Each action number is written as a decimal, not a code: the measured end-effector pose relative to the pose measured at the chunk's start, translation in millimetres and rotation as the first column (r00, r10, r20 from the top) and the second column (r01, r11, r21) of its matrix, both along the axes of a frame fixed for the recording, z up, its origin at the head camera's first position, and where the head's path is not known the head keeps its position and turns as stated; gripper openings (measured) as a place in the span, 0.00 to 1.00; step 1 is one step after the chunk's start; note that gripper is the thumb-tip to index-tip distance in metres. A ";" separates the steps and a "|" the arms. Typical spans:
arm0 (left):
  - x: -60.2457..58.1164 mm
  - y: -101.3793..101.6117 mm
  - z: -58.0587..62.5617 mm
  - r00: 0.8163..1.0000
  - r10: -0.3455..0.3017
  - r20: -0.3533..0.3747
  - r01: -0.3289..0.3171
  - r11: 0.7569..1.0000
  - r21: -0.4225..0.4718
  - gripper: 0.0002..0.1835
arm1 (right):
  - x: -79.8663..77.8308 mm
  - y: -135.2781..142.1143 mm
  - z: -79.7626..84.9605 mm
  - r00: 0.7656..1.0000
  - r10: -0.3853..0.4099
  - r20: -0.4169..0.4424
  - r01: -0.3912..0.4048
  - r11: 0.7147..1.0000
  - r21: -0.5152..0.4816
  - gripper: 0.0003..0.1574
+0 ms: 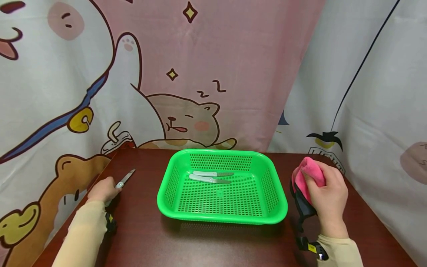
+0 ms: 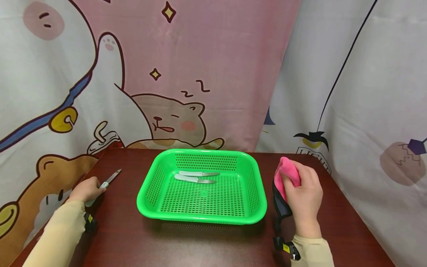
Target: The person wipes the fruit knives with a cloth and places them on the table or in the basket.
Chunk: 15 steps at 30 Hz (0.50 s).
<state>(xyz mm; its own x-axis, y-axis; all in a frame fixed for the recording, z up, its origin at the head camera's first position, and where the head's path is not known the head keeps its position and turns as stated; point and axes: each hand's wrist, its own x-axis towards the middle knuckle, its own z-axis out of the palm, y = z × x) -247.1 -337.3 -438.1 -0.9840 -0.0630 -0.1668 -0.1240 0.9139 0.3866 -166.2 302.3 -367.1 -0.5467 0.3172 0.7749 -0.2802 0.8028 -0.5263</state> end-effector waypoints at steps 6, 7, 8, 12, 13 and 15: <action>1.2 -0.9 1.4 1.000 -0.020 0.003 0.020 1.000 -0.009 0.14 | -0.8 0.2 -0.6 1.000 0.004 -0.006 -0.004 1.000 0.007 0.24; 1.1 -1.3 1.6 1.000 -0.020 0.006 0.020 1.000 -0.013 0.14 | -0.7 0.1 -0.7 1.000 0.003 -0.004 -0.003 1.000 0.007 0.24; 1.1 -1.8 1.5 1.000 -0.020 0.010 0.020 1.000 -0.018 0.14 | -0.5 -0.1 -0.6 1.000 0.002 -0.002 -0.002 1.000 0.006 0.24; -0.1 -3.3 -0.1 1.000 -0.026 0.017 0.026 0.999 -0.020 0.12 | 0.5 -1.0 -0.6 1.000 -0.004 0.010 0.004 1.000 0.003 0.24; -0.6 -3.6 -0.6 0.999 -0.033 0.013 0.033 0.999 -0.014 0.12 | 0.6 -1.0 -0.6 1.000 -0.003 0.011 0.003 1.000 0.003 0.25; -1.8 -3.4 -0.8 0.999 -0.040 0.002 0.040 0.999 -0.005 0.12 | 0.5 -0.8 -0.8 1.000 0.000 0.010 0.000 1.000 0.005 0.25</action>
<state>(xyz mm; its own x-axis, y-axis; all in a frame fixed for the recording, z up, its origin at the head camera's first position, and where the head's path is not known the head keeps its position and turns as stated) -248.9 -340.7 -438.9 -0.9854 -0.0241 -0.1684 -0.0878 0.9200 0.3821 -165.6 301.5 -367.8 -0.5541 0.3137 0.7711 -0.2751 0.8052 -0.5253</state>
